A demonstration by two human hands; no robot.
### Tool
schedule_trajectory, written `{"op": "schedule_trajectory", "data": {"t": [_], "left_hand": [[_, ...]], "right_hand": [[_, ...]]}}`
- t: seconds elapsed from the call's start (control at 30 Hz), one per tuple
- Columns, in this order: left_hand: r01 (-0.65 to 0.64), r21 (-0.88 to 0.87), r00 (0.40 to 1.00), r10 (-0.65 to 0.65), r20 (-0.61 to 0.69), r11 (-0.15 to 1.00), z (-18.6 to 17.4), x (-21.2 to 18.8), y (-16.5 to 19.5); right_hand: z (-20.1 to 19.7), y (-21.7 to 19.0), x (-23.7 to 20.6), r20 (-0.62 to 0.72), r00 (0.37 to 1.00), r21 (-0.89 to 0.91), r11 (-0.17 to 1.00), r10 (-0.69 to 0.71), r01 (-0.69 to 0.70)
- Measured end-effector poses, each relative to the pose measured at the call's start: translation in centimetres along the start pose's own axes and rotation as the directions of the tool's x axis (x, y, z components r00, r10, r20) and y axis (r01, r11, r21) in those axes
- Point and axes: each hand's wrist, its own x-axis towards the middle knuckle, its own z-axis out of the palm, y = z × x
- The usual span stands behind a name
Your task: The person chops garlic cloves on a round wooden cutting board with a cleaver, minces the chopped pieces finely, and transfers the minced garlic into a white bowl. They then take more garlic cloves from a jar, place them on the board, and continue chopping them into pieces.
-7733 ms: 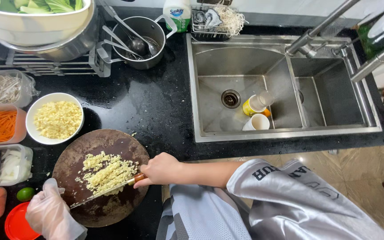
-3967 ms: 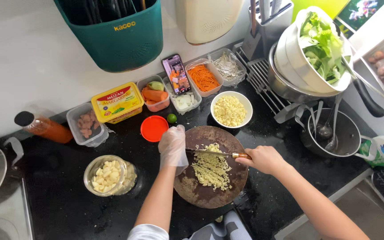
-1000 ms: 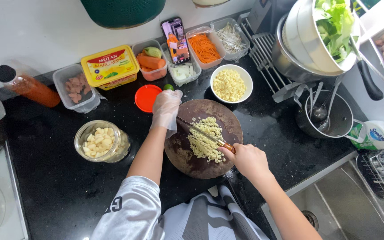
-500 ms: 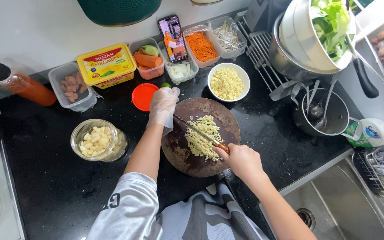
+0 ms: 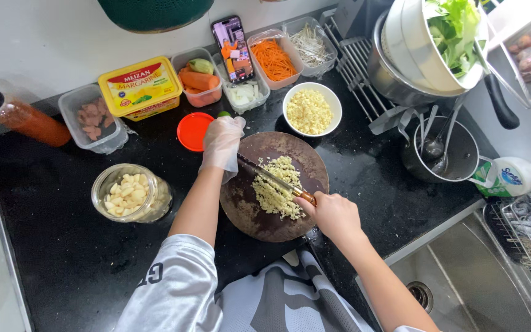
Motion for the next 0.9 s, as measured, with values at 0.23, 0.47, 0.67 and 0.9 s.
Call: {"op": "schedule_trajectory", "data": {"t": [0.23, 0.47, 0.67, 0.9], "left_hand": [[0.007, 0.1, 0.996, 0.002, -0.094, 0.995, 0.6, -0.1, -0.3], [0.046, -0.028, 0.994, -0.049, -0.1, 0.999, 0.2, 0.0, -2.0], [0.003, 0.071, 0.985, 0.009, -0.17, 0.997, 1.5, 0.5, -1.1], [0.098, -0.041, 0.995, -0.099, -0.013, 0.994, 1.7, -0.6, -1.2]], "right_hand": [[0.0, -0.5, 0.9, -0.055, 0.998, 0.029, 0.999, -0.043, 0.044], [-2.3, -0.1, 1.5, 0.015, 0.998, -0.11, 0.992, -0.066, 0.067], [-1.1, 0.9, 3.3, -0.038, 0.995, 0.003, 0.996, -0.092, 0.093], [-4.3, 2.0, 1.3, 0.021, 0.995, -0.058, 0.994, -0.096, 0.097]]}}
